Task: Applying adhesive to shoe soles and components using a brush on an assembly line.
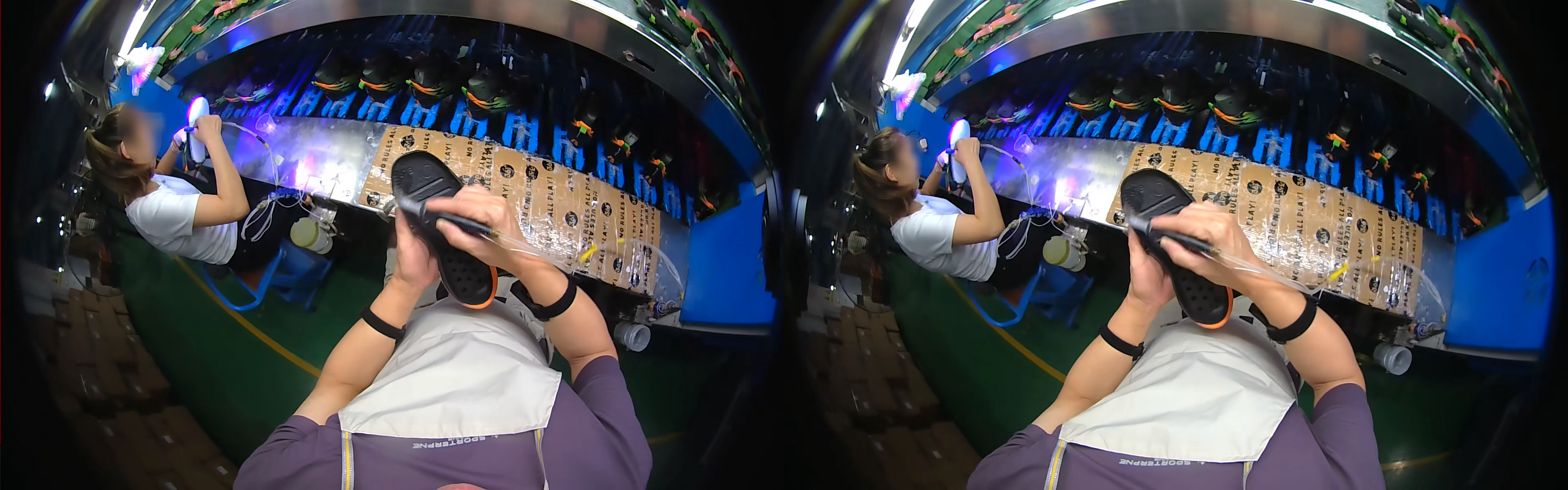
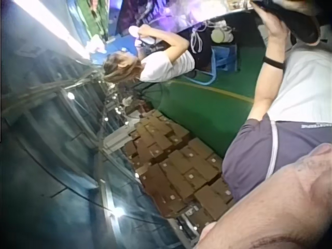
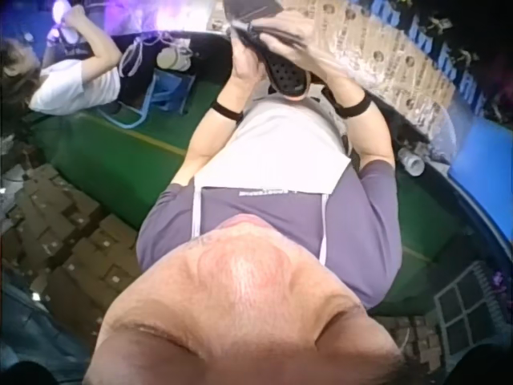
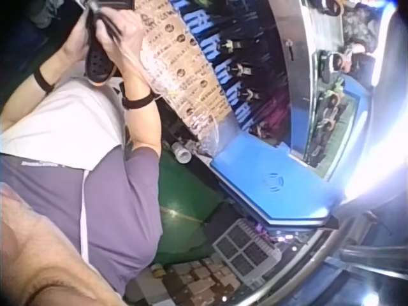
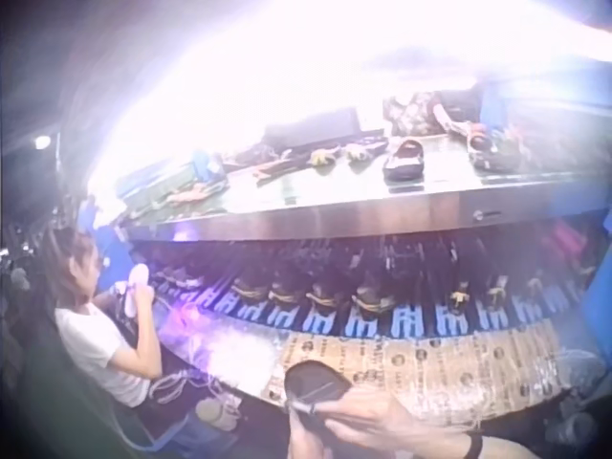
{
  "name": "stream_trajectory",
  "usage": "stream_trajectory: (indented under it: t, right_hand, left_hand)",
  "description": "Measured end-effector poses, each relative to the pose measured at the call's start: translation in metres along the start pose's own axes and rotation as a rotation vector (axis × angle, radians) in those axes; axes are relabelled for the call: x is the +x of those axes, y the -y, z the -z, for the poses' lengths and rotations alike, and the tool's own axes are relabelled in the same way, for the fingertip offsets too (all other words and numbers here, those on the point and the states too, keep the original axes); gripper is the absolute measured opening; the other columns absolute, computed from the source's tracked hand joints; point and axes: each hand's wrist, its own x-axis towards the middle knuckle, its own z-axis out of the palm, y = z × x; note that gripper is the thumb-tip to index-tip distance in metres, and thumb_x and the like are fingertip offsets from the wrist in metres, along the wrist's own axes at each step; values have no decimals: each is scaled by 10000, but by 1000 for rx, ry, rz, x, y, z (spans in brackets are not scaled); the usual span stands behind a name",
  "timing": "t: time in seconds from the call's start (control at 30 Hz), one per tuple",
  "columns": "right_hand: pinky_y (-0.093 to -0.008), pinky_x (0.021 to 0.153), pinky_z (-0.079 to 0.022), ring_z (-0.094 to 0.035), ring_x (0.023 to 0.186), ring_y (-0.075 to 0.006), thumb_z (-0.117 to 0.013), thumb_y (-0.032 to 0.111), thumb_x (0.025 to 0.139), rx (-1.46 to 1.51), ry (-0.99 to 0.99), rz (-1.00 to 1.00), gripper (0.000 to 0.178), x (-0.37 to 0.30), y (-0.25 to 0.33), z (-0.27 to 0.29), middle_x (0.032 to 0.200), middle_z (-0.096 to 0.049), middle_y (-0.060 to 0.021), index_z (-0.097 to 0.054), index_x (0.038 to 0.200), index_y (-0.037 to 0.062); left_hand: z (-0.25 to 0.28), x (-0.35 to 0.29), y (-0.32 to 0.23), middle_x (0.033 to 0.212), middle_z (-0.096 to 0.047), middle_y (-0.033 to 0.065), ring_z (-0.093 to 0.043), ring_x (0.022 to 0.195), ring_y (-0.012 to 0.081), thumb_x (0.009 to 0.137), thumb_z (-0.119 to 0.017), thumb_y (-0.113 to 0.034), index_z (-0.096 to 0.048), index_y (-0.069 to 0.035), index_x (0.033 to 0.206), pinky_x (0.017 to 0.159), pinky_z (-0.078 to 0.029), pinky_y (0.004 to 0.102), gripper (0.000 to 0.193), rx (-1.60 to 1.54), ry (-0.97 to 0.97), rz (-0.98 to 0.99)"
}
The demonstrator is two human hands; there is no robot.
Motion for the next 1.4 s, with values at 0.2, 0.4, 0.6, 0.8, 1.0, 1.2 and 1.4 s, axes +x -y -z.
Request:
stream_trajectory:
  t: [0.2,0.4,0.6,0.8,1.0,1.2,1.4]
  right_hand:
    - [-391,835,-473,-673,807,-262,-774,76,827,-26,-32,-57,272,1,1,12,858,-729,-102,-773,1098,56]
    - [-391,816,-453,-646,817,-270,-804,100,789,53,218,22,337,2,14,16,855,-703,-72,-762,1124,105]
    - [-393,778,-451,-619,755,-260,-785,50,804,5,285,183,335,4,31,12,770,-643,-75,-763,1138,76]
    - [-389,796,-444,-631,765,-241,-796,70,837,-99,136,13,305,3,46,17,793,-667,-74,-772,1140,92]
    - [-391,813,-441,-646,816,-244,-815,101,843,-94,197,-49,311,3,52,22,849,-684,-61,-772,1151,94]
    - [-366,792,-447,-650,799,-250,-814,111,851,183,357,41,339,7,48,37,818,-666,-56,-765,1186,89]
    - [-370,774,-449,-621,756,-241,-829,96,832,103,440,118,362,9,45,50,790,-653,-49,-769,1189,90]
  left_hand:
    - [-16,0,-16,1393,-632,74,-638,1238,257,1060,-286,-693,-555,-125,1441,1094,-502,451,734,-87,-38,-25]
    - [-2,9,-33,1352,-661,90,-647,1207,269,1059,-328,-663,-583,-125,1413,1078,-512,454,693,-190,117,-87]
    - [-15,20,-48,1230,-676,239,-667,1096,410,960,-365,-793,-578,-51,1400,994,-540,541,888,-137,205,-31]
    - [-22,20,-70,1144,-632,213,-614,1060,362,871,-387,-904,-546,78,1269,998,-521,486,1072,-149,131,-71]
    - [-32,26,-87,1151,-639,204,-619,1034,345,870,-406,-894,-559,53,1284,971,-521,478,1045,-156,116,-145]
    - [-47,34,-106,1163,-629,200,-608,1024,334,863,-395,-904,-569,35,1307,968,-501,490,1052,-78,263,-199]
    - [-53,49,-127,1210,-634,246,-625,1051,371,844,-386,-931,-540,56,1355,937,-543,512,1123,65,407,-113]
